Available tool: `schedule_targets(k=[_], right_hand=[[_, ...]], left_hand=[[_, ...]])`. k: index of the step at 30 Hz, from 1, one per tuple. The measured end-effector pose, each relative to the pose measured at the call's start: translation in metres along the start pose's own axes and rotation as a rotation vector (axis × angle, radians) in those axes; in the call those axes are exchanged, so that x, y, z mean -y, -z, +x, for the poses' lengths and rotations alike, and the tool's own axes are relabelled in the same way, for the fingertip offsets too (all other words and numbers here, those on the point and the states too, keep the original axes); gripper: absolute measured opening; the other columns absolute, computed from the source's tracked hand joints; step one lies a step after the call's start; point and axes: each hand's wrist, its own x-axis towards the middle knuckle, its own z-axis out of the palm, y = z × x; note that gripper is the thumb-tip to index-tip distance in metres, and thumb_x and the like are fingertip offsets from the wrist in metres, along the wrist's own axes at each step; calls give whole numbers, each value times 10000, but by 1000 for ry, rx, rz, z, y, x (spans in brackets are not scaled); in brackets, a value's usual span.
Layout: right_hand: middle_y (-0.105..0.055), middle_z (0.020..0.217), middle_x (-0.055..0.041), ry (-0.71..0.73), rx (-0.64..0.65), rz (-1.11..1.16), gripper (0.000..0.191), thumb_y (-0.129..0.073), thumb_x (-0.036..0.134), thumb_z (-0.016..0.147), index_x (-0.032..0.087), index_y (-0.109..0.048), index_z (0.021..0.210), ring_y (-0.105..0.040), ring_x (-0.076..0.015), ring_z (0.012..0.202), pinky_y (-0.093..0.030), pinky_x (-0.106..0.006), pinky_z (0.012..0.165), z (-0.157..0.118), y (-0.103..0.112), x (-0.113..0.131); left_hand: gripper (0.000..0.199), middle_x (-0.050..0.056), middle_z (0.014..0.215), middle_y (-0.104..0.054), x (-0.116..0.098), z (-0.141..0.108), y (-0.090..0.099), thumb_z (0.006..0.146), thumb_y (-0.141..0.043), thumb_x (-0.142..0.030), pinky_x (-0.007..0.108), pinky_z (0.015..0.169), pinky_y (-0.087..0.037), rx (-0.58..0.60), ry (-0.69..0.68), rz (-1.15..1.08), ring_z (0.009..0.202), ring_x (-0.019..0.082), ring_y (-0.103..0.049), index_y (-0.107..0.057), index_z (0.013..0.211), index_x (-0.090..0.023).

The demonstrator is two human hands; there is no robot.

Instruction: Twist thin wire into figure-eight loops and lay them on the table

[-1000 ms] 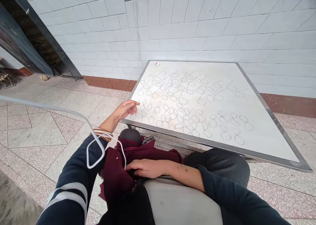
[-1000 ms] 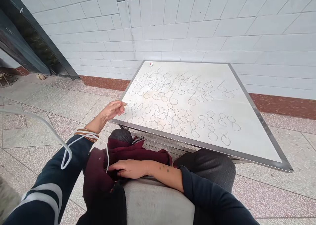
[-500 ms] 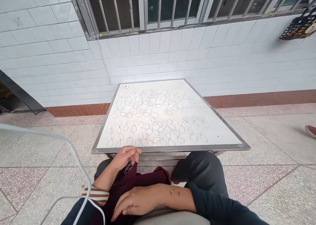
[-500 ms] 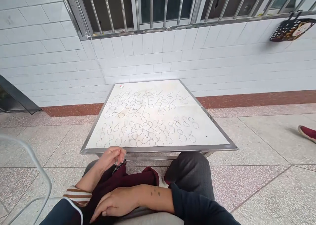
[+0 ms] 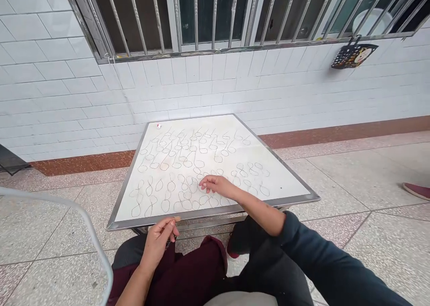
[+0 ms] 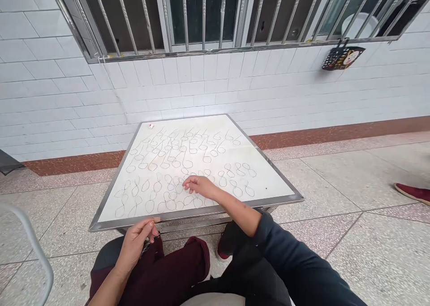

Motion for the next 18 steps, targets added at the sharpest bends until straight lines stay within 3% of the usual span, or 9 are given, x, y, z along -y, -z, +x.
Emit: schedule_targets(k=[2,6,12,18], right_hand=[[-690,1001,-56,-111,-195,-175,235,-424,183,921,167,-636,1022,-631,-111,759,-447,-218,644,22,29,-9],[-672,1024,-76,-174,-264,-307,237,-418,169,914,164,-638,1004,-622,-135,800,-428,-222,619,59,63,-20],[-626,1128,-63,-153,-247,-531,192,-472,214,928,193,-645,1010,-600,-159,881,-433,-235,646,110,52,-20],[-605,1153,-90,-210,-214,-723,190,-558,271,924,151,-625,1055,-602,-198,980,-507,-339,804,137,38,-25]], left_hand=[[323,14,671,-629,0,1,-1,850,-584,-452,266,585,-442,-51,-14,11,559,135,-512,-721,968,-184],[333,20,677,-631,-7,4,-7,849,-579,-461,266,568,-453,-13,-11,83,572,147,-523,-731,998,-205],[282,48,711,-676,-30,20,-13,858,-571,-430,284,655,-481,244,-110,272,670,180,-593,-758,968,-250],[306,34,679,-643,-44,39,-13,832,-598,-454,252,559,-454,499,122,93,576,140,-546,-740,995,-238]])
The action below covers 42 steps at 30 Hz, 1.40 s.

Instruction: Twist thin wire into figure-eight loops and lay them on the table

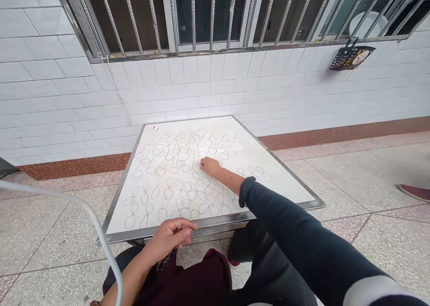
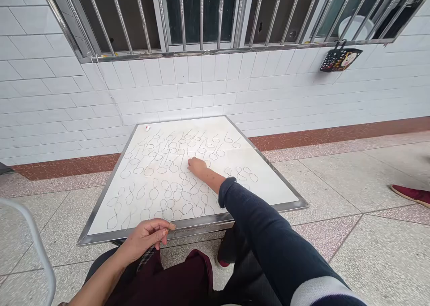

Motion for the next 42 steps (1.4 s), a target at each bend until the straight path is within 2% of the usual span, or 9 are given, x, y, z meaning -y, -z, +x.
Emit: schedule_targets(k=[5,11,19,24,28,31,34,37,42], right_hand=[[-581,1212,-97,-54,2,-77,315,-558,323,934,158,-562,1203,-607,-210,1022,-530,-414,861,-3,-7,3],[-584,1206,-95,-99,11,-56,323,-560,322,933,156,-557,1210,-612,-208,1011,-537,-409,847,-6,-2,6],[-591,1190,-99,-109,-22,15,319,-564,320,931,150,-562,1200,-614,-205,1002,-535,-404,845,-8,2,13],[-631,1047,-130,-37,-166,139,221,-431,211,966,129,-548,1134,-620,-201,878,-522,-328,730,-25,28,11],[-608,1088,-64,51,-291,284,307,-250,249,990,212,-454,1217,-614,-138,835,-512,-260,684,-66,40,17],[-610,962,-29,191,-324,651,273,-309,269,945,216,-495,1138,-614,-105,699,-515,-242,629,-118,22,31],[-593,797,4,245,-226,873,221,-437,307,896,203,-532,1066,-584,-95,557,-514,-252,567,-175,-7,47],[-590,778,9,245,-105,992,224,-477,313,879,210,-547,1066,-569,-87,503,-508,-249,518,-217,-28,58],[-601,792,0,214,-46,1078,229,-495,312,874,213,-562,1070,-591,-98,536,-508,-237,486,-245,-38,60]], left_hand=[[300,39,685,-643,-8,6,-5,810,-636,-429,250,579,-457,135,47,-55,618,145,-560,-738,994,-215],[362,17,648,-584,15,12,-44,750,-689,-479,230,527,-425,-327,16,-478,615,144,-541,-716,962,-187],[348,10,627,-579,25,3,-62,739,-704,-473,240,532,-423,-349,63,-460,595,138,-527,-724,927,-181],[322,28,677,-620,24,3,-60,753,-692,-465,249,552,-449,-355,1,-414,648,156,-567,-729,932,-199],[304,60,844,-679,26,7,-55,759,-698,-440,255,578,-478,-463,-43,-443,738,172,-621,-730,948,-205],[325,77,931,-702,21,7,-49,739,-724,-423,250,601,-482,-613,-77,-506,795,175,-632,-727,977,-202],[378,91,1010,-705,12,2,-45,733,-743,-391,244,641,-480,-695,-121,-553,850,168,-627,-711,1060,-205],[385,91,1059,-709,8,-5,-48,749,-732,-386,244,653,-466,-663,-138,-546,867,166,-627,-701,1092,-214],[334,68,911,-728,12,-11,-58,754,-731,-358,250,622,-449,-655,-127,-529,781,157,-613,-722,1048,-199]])
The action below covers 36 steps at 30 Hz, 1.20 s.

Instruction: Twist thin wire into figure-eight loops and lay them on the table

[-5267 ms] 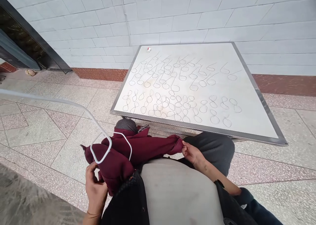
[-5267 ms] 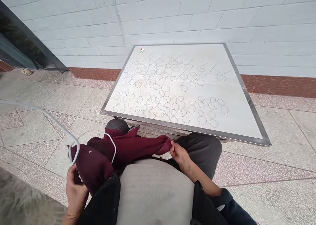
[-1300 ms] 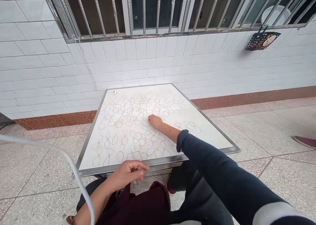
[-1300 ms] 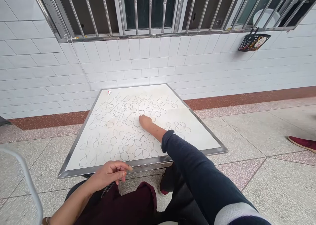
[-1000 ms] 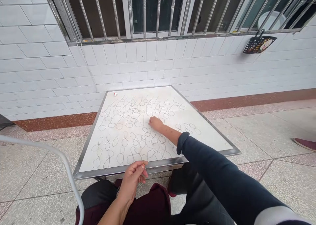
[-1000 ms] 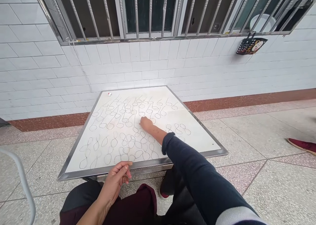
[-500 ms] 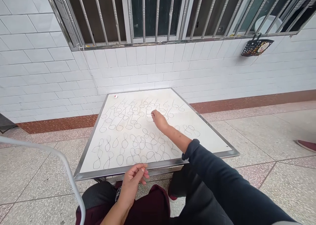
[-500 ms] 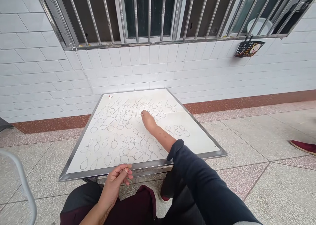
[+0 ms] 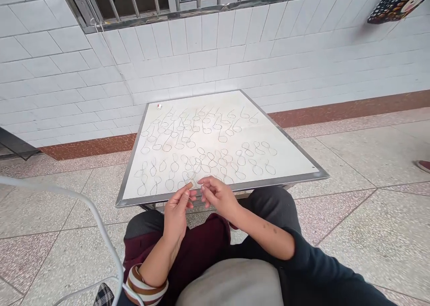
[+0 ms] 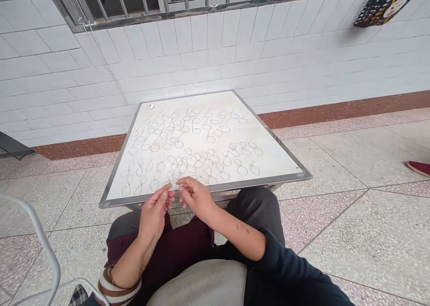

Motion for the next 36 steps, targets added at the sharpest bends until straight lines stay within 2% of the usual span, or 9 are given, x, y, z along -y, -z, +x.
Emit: schedule_targets(k=[3,8,15,21,25,29,36], right_hand=[[-602,775,-1,22,-1,11,224,-512,322,875,211,-579,1057,-585,-94,536,-504,-222,472,-6,3,-2],[-599,759,-6,91,-18,5,201,-535,334,880,212,-618,1017,-584,-100,554,-516,-224,484,-12,6,-8],[-575,646,30,39,-14,9,172,-526,319,897,201,-622,978,-551,-91,512,-505,-228,524,-14,8,-13],[-582,644,32,13,12,-5,151,-523,303,902,205,-624,957,-546,-89,512,-484,-221,520,-14,8,-20],[-592,680,29,-8,21,34,146,-531,308,893,211,-614,963,-541,-85,502,-478,-218,500,-15,8,-25],[-601,712,29,4,51,61,138,-528,294,890,211,-610,963,-547,-76,503,-485,-213,500,-16,7,-30],[-594,722,31,-13,64,93,125,-524,271,882,207,-599,959,-557,-72,501,-495,-210,485,-18,4,-28]], left_hand=[[336,50,853,-713,2,-3,-1,756,-728,-343,244,616,-449,11,-4,28,771,152,-599,-722,1063,-205],[377,45,830,-683,1,-8,-4,822,-653,-369,234,622,-450,105,6,99,794,148,-586,-689,1155,-197],[398,51,816,-676,7,-9,-4,833,-630,-362,238,626,-447,170,39,91,764,145,-578,-675,1188,-189],[379,41,797,-664,10,-8,-2,849,-606,-360,235,628,-445,221,72,150,758,144,-574,-682,1176,-187],[370,43,795,-671,10,-8,-1,843,-604,-368,237,614,-455,236,74,213,754,150,-581,-697,1143,-171],[412,47,801,-689,7,-9,0,864,-570,-405,248,627,-482,249,28,339,750,158,-594,-673,1190,-176],[465,36,700,-668,1,-11,-3,854,-565,-480,269,599,-516,176,-25,491,641,160,-607,-689,1168,-161]])
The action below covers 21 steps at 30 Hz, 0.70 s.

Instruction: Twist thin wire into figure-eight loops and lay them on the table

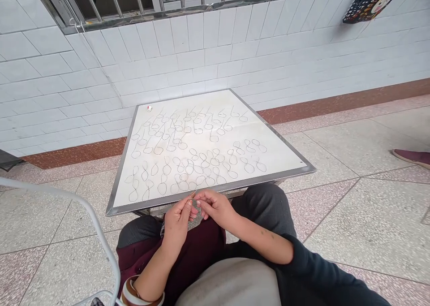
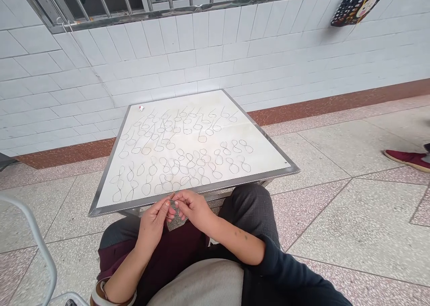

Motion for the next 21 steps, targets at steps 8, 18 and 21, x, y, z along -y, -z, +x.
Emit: schedule_targets(k=[8,18,21], right_hand=[[-597,717,39,-43,-29,25,97,-552,292,870,199,-540,897,-556,-67,503,-494,-204,493,-5,0,10],[-613,749,26,-25,-13,51,127,-544,324,888,199,-539,908,-554,-73,526,-497,-217,517,-5,0,5],[-609,755,23,-29,-31,49,149,-551,349,885,204,-545,915,-557,-78,529,-499,-221,515,-5,-1,4]], left_hand=[[430,31,728,-670,0,-3,-2,858,-573,-457,240,573,-515,5,8,-69,619,134,-590,-689,1168,-183],[420,30,758,-658,-3,-3,-2,866,-566,-446,238,580,-512,19,7,-86,627,131,-584,-684,1177,-189],[434,35,766,-662,-2,-3,-2,867,-564,-447,242,573,-505,21,20,-107,628,137,-589,-673,1195,-185]])
